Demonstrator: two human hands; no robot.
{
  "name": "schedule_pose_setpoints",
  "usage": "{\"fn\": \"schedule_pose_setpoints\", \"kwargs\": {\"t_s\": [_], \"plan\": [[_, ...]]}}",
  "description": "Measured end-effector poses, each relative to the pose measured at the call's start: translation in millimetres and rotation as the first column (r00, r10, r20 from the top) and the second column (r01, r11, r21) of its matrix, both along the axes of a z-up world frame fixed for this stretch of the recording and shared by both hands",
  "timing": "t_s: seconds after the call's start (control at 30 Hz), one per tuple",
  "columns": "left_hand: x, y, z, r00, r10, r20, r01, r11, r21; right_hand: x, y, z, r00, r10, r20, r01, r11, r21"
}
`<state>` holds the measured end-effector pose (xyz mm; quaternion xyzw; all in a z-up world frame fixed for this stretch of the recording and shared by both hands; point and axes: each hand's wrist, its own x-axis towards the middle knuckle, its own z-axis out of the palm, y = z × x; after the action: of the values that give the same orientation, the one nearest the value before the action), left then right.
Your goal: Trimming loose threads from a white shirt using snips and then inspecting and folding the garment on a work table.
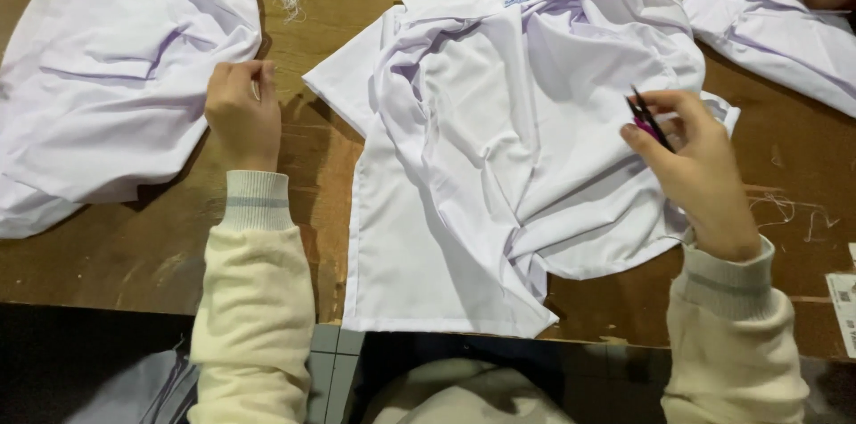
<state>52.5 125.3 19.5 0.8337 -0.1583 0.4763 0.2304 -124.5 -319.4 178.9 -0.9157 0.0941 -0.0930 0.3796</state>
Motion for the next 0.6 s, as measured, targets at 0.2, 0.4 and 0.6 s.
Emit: {"fn": "schedule_pose_setpoints", "kwargs": {"t_s": [0.2, 0.4, 0.6], "plan": [[-26.4, -39.9, 32.1, 0.983, -0.181, 0.010, 0.181, 0.981, -0.072, -42.3, -98.8, -58.9, 0.957, -0.232, 0.176, 0.258, 0.955, -0.145], [-32.1, -58.9, 35.0, 0.959, -0.282, 0.014, 0.282, 0.959, -0.019, -78.3, -192.5, -168.2, 0.870, -0.443, 0.214, 0.492, 0.774, -0.399], [-34.7, -61.9, 30.8, 0.964, -0.262, -0.036, 0.264, 0.963, 0.046, -80.4, -208.3, -202.0, 0.850, -0.510, 0.132, 0.497, 0.693, -0.522]]}}
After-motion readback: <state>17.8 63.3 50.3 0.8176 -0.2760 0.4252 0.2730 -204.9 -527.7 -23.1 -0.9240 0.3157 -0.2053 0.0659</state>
